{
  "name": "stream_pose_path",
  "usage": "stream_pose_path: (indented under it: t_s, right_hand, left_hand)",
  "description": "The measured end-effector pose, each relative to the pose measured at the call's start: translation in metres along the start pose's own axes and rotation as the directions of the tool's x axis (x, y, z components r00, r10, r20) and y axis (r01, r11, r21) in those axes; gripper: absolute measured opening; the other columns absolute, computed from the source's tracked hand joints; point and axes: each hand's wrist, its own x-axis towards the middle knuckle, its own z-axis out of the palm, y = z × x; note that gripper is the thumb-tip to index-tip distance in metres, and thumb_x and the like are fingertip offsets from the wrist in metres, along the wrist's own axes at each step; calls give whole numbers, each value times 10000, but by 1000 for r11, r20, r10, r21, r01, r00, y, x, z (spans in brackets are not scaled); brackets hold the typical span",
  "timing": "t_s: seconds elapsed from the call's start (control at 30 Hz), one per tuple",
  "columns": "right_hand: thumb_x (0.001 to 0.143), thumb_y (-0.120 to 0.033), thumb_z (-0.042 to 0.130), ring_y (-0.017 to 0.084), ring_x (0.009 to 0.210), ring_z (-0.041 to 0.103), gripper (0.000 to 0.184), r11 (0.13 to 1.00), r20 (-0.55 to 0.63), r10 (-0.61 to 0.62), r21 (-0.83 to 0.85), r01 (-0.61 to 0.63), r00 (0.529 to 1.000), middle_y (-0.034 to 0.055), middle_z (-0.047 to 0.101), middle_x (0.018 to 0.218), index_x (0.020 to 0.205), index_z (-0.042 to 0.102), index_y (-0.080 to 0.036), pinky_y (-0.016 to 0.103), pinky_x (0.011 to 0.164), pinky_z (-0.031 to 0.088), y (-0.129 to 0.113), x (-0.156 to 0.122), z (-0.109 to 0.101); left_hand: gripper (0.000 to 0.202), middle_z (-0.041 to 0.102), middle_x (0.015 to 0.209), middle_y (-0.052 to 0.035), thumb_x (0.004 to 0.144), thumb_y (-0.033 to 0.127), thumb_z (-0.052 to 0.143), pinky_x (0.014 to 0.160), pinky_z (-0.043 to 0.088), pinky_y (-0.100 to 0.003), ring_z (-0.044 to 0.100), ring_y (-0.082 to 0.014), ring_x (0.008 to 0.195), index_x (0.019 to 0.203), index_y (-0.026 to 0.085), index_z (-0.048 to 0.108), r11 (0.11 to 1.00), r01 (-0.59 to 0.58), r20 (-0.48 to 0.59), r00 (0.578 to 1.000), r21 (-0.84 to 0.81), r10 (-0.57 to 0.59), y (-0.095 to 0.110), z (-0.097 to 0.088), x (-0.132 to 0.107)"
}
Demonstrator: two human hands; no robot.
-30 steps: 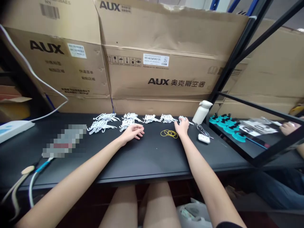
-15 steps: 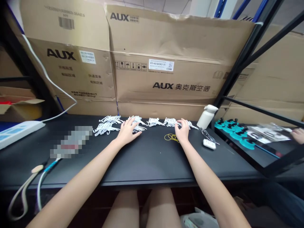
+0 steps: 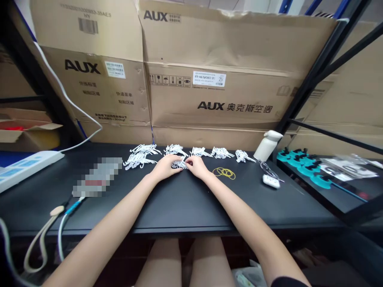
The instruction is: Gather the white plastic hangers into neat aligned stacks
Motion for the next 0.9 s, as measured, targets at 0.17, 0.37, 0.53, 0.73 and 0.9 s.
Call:
stream_pose_path:
  t_s: [0.17,0.37,0.53,0.73,0.9]
  right_hand:
    - [779,-212,606,156,626,584,108,997,33,69,24,-70,997,34,676,701,716,684,-172,281,647,458,14,-5,-11]
    - [754,-257,608,158,613,581,127,986,134,165,7,-167,977,34,667,674,684,671,-171,281,615,455,31,-15,-41]
    - [752,-233,605,166,652,610,116,988,63,153,15,-154,986,38,687,714,708,692,-169,299,666,486,24,-14,-36]
    - [749,-210,647,180,751,669,83,980,-9,144,141,-141,990,49,725,778,716,703,-159,313,784,518,15,-9,-15]
    - [790,-197,604,167,676,663,100,976,-79,206,83,-199,975,37,704,690,721,666,-160,287,716,512,14,-12,-17]
  left_hand:
    - [317,657,1195,-93,732,315,700,1045,395,-404,542,-285,1169,1031,211,697,1000,-13,-6,1000,-25,13,-2,1,1]
    - [476,639,1224,-99,740,342,696,1038,400,-411,526,-292,1187,1191,201,638,1000,6,3,1000,15,-6,0,-1,0]
    - [487,651,1200,-103,744,357,695,1017,425,-386,546,-281,1161,1197,186,644,1000,7,-4,1000,20,-7,-2,0,-1]
    - [426,672,1191,-69,733,334,718,1007,449,-365,556,-254,1156,1135,198,679,999,-38,-29,999,37,39,-5,4,-1]
    - [420,681,1169,-76,744,295,706,978,474,-374,579,-254,1122,1149,191,670,993,-63,-44,997,96,67,-5,5,0]
